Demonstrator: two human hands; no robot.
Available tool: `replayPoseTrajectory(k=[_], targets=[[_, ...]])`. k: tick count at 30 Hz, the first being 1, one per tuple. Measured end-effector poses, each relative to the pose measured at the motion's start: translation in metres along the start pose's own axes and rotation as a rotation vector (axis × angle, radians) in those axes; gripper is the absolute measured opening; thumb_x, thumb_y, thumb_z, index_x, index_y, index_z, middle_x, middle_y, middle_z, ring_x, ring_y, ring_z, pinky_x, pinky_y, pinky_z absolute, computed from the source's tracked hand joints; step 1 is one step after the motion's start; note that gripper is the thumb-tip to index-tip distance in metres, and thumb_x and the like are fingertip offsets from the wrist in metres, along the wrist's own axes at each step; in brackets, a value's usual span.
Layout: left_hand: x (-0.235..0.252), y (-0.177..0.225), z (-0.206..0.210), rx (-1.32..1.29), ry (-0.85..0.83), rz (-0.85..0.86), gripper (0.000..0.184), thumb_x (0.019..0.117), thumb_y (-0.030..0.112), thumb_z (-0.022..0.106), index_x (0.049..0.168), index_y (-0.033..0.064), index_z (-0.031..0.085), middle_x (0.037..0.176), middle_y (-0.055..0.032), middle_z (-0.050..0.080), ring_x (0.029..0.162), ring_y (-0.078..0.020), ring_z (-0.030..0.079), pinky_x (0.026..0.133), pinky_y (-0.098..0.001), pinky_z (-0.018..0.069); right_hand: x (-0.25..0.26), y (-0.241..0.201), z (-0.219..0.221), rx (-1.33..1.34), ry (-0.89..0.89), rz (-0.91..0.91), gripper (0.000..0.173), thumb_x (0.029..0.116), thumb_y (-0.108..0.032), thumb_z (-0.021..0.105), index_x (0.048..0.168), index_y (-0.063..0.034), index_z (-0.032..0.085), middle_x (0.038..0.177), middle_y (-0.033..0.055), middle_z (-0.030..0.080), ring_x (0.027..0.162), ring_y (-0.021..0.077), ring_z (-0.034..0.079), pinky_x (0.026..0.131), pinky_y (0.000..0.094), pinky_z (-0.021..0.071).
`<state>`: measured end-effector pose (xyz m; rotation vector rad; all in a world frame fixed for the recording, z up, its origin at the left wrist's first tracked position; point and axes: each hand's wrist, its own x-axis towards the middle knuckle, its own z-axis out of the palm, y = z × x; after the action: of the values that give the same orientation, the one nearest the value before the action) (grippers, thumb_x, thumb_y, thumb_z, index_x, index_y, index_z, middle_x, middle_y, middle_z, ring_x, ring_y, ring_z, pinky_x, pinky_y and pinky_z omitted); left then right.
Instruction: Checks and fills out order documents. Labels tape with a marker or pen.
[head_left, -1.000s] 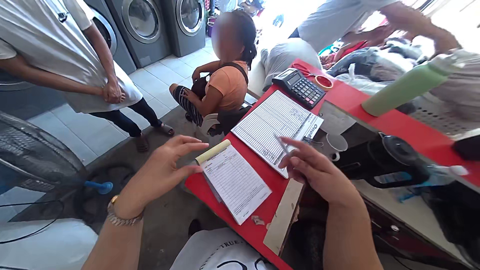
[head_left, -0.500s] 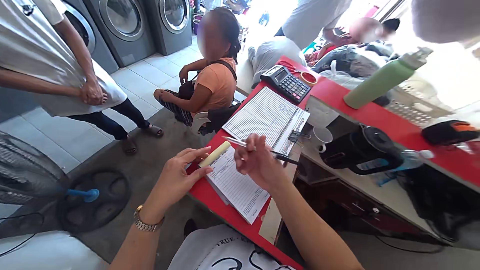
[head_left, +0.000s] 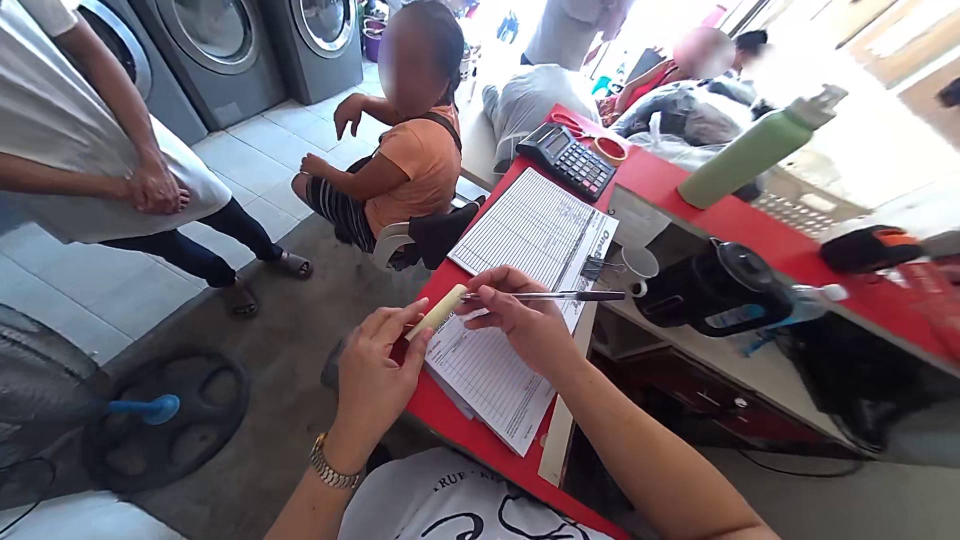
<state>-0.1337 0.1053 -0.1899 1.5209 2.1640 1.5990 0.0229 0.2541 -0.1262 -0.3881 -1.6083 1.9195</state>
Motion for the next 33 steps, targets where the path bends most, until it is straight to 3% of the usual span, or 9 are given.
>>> replayPoseTrajectory(k=[3, 6, 9, 11, 13, 18, 23, 28, 33], targets=[[-0.001, 0.0, 0.002, 0.025, 0.025, 0.012, 0.034, 0.0996, 0.04, 0.062, 0.123, 0.0192, 0.074, 0.109, 0.0026, 0.073, 0.101, -0.0112, 0.067, 0.088, -0.0391, 0.0551, 0.01, 0.003, -0.002, -0.027, -0.002, 0.017, 0.015, 0.0983, 0.004, 0.055, 0.107, 0.0029, 0.068, 0.112, 0.017, 0.069, 0.101, 0.0254, 0.071, 0.09, 0.0415, 0.0616], [-0.001, 0.001, 0.003, 0.033, 0.035, 0.023, 0.034, 0.1003, 0.04, 0.061, 0.122, 0.0179, 0.075, 0.109, 0.0017, 0.073, 0.102, -0.012, 0.068, 0.089, -0.0388, 0.0549, 0.017, 0.003, 0.002, -0.174, -0.014, 0.014, 0.01, 0.0909, 0.004, 0.062, 0.096, 0.0023, 0.071, 0.105, 0.0133, 0.065, 0.094, 0.0231, 0.07, 0.086, 0.0398, 0.0635], [-0.002, 0.002, 0.003, 0.041, 0.033, 0.034, 0.033, 0.1006, 0.039, 0.061, 0.123, 0.0181, 0.075, 0.109, 0.0021, 0.073, 0.101, -0.0115, 0.068, 0.088, -0.0383, 0.0541, 0.021, 0.0, 0.01, -0.292, -0.056, 0.044, 0.005, 0.0879, 0.005, 0.065, 0.091, 0.0021, 0.068, 0.086, 0.0107, 0.072, 0.076, 0.0186, 0.073, 0.075, 0.0343, 0.0651], [-0.002, 0.002, 0.002, 0.049, 0.033, 0.037, 0.034, 0.1006, 0.039, 0.06, 0.124, 0.0181, 0.074, 0.109, 0.0025, 0.073, 0.1, -0.0114, 0.067, 0.087, -0.0387, 0.0534, 0.022, 0.004, 0.011, -0.324, -0.076, 0.04, 0.008, 0.0874, 0.005, 0.062, 0.082, -0.0007, 0.062, 0.075, 0.007, 0.069, 0.063, 0.014, 0.07, 0.061, 0.0281, 0.0623], [-0.001, 0.002, 0.0, 0.042, 0.03, 0.035, 0.035, 0.1007, 0.039, 0.06, 0.124, 0.0171, 0.074, 0.109, 0.0023, 0.074, 0.101, -0.0115, 0.067, 0.088, -0.0387, 0.0534, 0.022, 0.01, 0.01, -0.34, -0.1, -0.024, 0.014, 0.0872, 0.003, 0.062, 0.075, -0.0027, 0.059, 0.074, 0.0033, 0.063, 0.056, 0.0085, 0.062, 0.052, 0.0221, 0.0562], [-0.003, 0.004, -0.001, 0.027, -0.003, 0.012, 0.036, 0.0997, 0.038, 0.062, 0.122, 0.0123, 0.074, 0.107, -0.0041, 0.073, 0.097, -0.0151, 0.067, 0.085, -0.0387, 0.0539, 0.018, 0.018, 0.004, -0.413, -0.161, -0.177, 0.015, 0.0843, 0.005, 0.064, 0.07, 0.0013, 0.06, 0.073, 0.0045, 0.057, 0.059, 0.0045, 0.055, 0.052, 0.0168, 0.0484], [-0.001, 0.005, -0.002, 0.036, 0.018, 0.0, 0.034, 0.0995, 0.036, 0.063, 0.123, 0.0133, 0.074, 0.106, -0.0023, 0.073, 0.097, -0.0133, 0.067, 0.084, -0.0378, 0.0521, 0.023, 0.018, 0.009, -0.437, -0.132, -0.112, 0.018, 0.0867, 0.004, 0.061, 0.07, -0.0007, 0.058, 0.073, 0.0039, 0.055, 0.057, 0.0049, 0.054, 0.05, 0.017, 0.048], [-0.002, 0.005, -0.002, 0.033, 0.013, 0.007, 0.035, 0.0997, 0.036, 0.063, 0.123, 0.0126, 0.074, 0.107, -0.0021, 0.074, 0.098, -0.0129, 0.067, 0.086, -0.037, 0.0514, 0.023, 0.023, 0.01, -0.5, -0.143, -0.211, 0.02, 0.085, 0.004, 0.063, 0.066, -0.0001, 0.057, 0.067, 0.0025, 0.053, 0.057, 0.0031, 0.05, 0.051, 0.0158, 0.0421], [-0.002, 0.005, -0.002, 0.029, 0.011, 0.006, 0.034, 0.0997, 0.036, 0.064, 0.123, 0.0136, 0.074, 0.107, -0.002, 0.073, 0.098, -0.0125, 0.066, 0.085, -0.0362, 0.051, 0.022, 0.023, 0.011, -0.493, -0.121, -0.196, 0.02, 0.0848, 0.005, 0.062, 0.066, -0.0003, 0.057, 0.067, 0.0027, 0.053, 0.057, 0.0038, 0.051, 0.05, 0.0163, 0.0433]])
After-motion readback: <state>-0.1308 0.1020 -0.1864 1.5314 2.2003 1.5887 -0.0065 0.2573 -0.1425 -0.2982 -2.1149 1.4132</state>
